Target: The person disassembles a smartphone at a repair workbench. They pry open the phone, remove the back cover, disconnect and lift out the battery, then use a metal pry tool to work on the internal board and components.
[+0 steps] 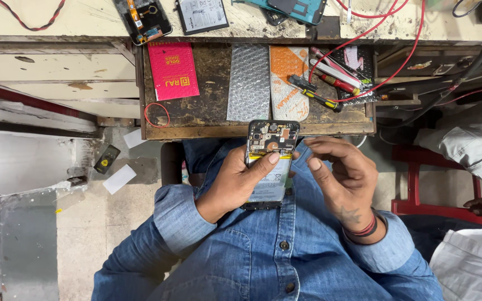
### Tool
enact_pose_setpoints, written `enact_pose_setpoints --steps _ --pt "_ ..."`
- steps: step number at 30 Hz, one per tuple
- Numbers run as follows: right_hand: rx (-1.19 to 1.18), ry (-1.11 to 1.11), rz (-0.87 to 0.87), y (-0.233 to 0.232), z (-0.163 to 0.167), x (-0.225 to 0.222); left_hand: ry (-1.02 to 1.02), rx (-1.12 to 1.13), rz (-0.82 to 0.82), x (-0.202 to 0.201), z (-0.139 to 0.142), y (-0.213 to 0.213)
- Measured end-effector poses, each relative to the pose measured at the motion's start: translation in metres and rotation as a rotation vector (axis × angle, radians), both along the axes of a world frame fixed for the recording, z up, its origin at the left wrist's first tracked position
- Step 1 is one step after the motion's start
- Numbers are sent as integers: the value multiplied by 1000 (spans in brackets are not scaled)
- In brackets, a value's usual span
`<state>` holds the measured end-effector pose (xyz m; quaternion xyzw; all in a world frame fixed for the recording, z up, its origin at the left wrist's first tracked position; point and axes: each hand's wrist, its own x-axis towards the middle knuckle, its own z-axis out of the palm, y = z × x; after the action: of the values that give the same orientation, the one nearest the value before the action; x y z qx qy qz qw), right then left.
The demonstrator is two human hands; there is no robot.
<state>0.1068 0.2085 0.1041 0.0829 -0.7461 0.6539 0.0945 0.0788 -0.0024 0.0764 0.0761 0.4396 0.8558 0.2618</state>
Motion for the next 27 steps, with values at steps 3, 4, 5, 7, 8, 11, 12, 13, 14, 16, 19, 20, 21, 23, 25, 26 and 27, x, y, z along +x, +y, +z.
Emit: enact_pose_setpoints --steps 3,4,5,7,8,11,12,13,14,16,19,20,21,23,25,26,27 --pt "-66 -39 11 3 -1 2 37 -43 -9 -1 4 -1" --pt "-75 -45 19 3 0 2 41 -45 -4 -1 4 -1" --pt "-84 -51 26 3 0 2 47 -48 1 0 4 -1" --pt "-75 -33 66 2 1 -3 62 -58 12 -3 1 0" --pt "-70 -35 84 1 1 -4 63 -66 18 -4 -1 0" --pt "122 38 86 0 4 -12 86 -118 38 -6 -7 1" --pt "202 79 81 1 6 -14 98 -141 45 -7 -10 1" --pt "281 121 77 1 7 -16 135 -195 60 -7 -11 2" --pt "360 165 74 1 7 -19 173 -250 74 -8 -13 1" --pt "508 259 139 1 9 -26 207 -304 89 -9 -15 2" --pt "640 328 196 -2 10 -34 205 -306 98 -10 -15 4" --pt "669 343 208 -3 10 -36 207 -310 104 -11 -15 5" --pt "674 345 210 -4 11 -38 212 -314 109 -12 -15 6" --pt "686 343 210 -4 12 -40 189 -300 102 -14 -16 8" --pt "682 319 224 -1 14 -43 176 -300 96 -15 -18 10" --pt "680 307 231 0 14 -45 177 -306 94 -16 -19 11" --pt "656 285 240 2 14 -47 178 -311 92 -17 -20 11"
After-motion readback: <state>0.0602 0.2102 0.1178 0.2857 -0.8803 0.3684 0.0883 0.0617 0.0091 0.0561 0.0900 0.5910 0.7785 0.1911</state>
